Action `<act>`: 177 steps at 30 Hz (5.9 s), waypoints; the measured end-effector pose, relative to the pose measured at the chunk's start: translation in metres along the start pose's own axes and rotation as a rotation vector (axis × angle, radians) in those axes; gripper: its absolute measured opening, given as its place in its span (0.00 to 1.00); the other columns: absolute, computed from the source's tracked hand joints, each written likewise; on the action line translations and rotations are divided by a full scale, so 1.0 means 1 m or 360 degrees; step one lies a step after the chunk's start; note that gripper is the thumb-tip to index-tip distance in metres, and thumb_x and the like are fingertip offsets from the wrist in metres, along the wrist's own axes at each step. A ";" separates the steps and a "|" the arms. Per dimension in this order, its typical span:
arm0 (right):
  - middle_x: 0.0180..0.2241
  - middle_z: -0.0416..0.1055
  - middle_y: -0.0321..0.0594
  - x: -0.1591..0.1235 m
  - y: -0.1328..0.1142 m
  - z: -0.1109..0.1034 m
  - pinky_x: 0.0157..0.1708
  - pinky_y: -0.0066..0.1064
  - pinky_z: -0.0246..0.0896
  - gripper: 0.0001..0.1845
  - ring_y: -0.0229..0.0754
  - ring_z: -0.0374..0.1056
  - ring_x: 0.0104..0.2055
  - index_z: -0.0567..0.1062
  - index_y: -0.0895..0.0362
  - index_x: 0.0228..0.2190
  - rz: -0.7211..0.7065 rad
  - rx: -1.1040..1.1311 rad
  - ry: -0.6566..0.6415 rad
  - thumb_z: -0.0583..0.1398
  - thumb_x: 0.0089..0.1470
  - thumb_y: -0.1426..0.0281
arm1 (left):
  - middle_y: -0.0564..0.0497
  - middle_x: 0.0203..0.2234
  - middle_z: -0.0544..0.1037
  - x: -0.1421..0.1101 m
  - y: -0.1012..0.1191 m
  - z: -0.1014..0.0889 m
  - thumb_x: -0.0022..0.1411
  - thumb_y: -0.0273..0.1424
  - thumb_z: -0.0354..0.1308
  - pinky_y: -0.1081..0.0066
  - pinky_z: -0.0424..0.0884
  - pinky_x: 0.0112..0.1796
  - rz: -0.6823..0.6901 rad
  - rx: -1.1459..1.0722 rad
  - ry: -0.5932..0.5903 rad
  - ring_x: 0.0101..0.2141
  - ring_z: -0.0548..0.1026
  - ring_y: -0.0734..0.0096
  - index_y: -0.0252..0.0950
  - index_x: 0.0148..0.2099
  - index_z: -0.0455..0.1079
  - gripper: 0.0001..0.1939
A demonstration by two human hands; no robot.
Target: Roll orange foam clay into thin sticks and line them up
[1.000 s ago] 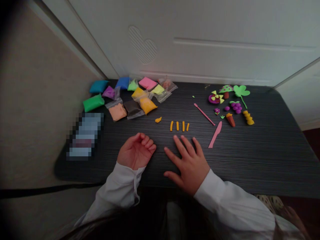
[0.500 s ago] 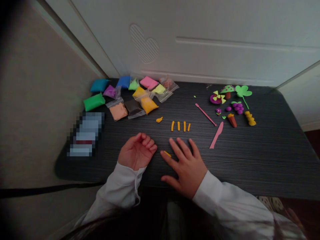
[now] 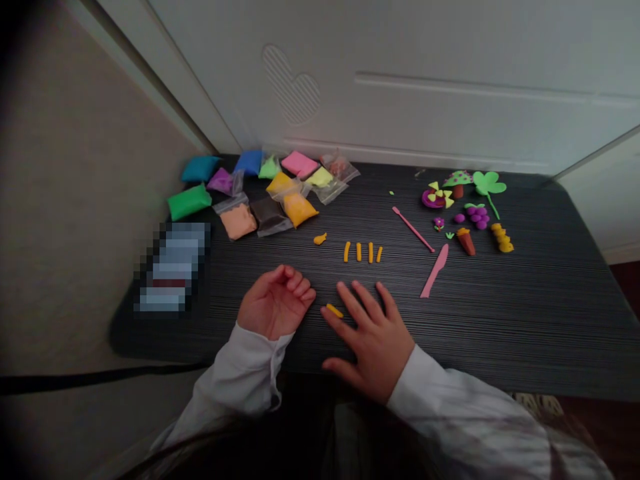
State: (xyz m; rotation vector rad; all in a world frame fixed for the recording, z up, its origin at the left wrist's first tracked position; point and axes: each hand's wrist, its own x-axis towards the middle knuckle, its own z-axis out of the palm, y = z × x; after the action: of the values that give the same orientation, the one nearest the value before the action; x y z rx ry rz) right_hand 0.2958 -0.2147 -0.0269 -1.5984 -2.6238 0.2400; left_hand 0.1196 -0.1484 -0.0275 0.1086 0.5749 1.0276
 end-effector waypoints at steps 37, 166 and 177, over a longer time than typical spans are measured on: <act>0.61 0.41 0.44 0.001 0.003 -0.002 0.55 0.53 0.33 0.33 0.53 0.39 0.61 0.53 0.44 0.55 -0.0088 -0.0022 -0.0030 0.47 0.49 0.48 | 0.54 0.16 0.61 0.000 -0.001 0.000 0.56 0.27 0.46 0.74 0.60 0.25 -0.0009 0.0025 0.0015 0.20 0.62 0.78 0.32 0.24 0.66 0.11; 0.61 0.40 0.49 0.004 -0.007 -0.002 0.54 0.56 0.32 0.34 0.57 0.39 0.61 0.55 0.46 0.54 0.0114 -0.0109 0.0083 0.50 0.47 0.48 | 0.53 0.16 0.61 -0.004 0.004 -0.001 0.54 0.29 0.46 0.72 0.60 0.25 0.0008 -0.0083 -0.0013 0.20 0.62 0.76 0.32 0.24 0.67 0.12; 0.61 0.41 0.48 0.007 -0.007 -0.003 0.54 0.55 0.32 0.33 0.56 0.39 0.61 0.56 0.45 0.54 0.0117 -0.0086 0.0079 0.49 0.48 0.48 | 0.53 0.16 0.61 -0.005 0.004 0.000 0.54 0.29 0.45 0.72 0.59 0.26 0.0025 -0.0103 -0.0023 0.21 0.62 0.76 0.32 0.24 0.67 0.13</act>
State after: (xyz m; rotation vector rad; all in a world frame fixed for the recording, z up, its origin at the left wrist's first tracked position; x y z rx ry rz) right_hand 0.2868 -0.2119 -0.0235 -1.6964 -2.5588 0.1322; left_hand 0.1142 -0.1501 -0.0241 0.0637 0.5276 1.0590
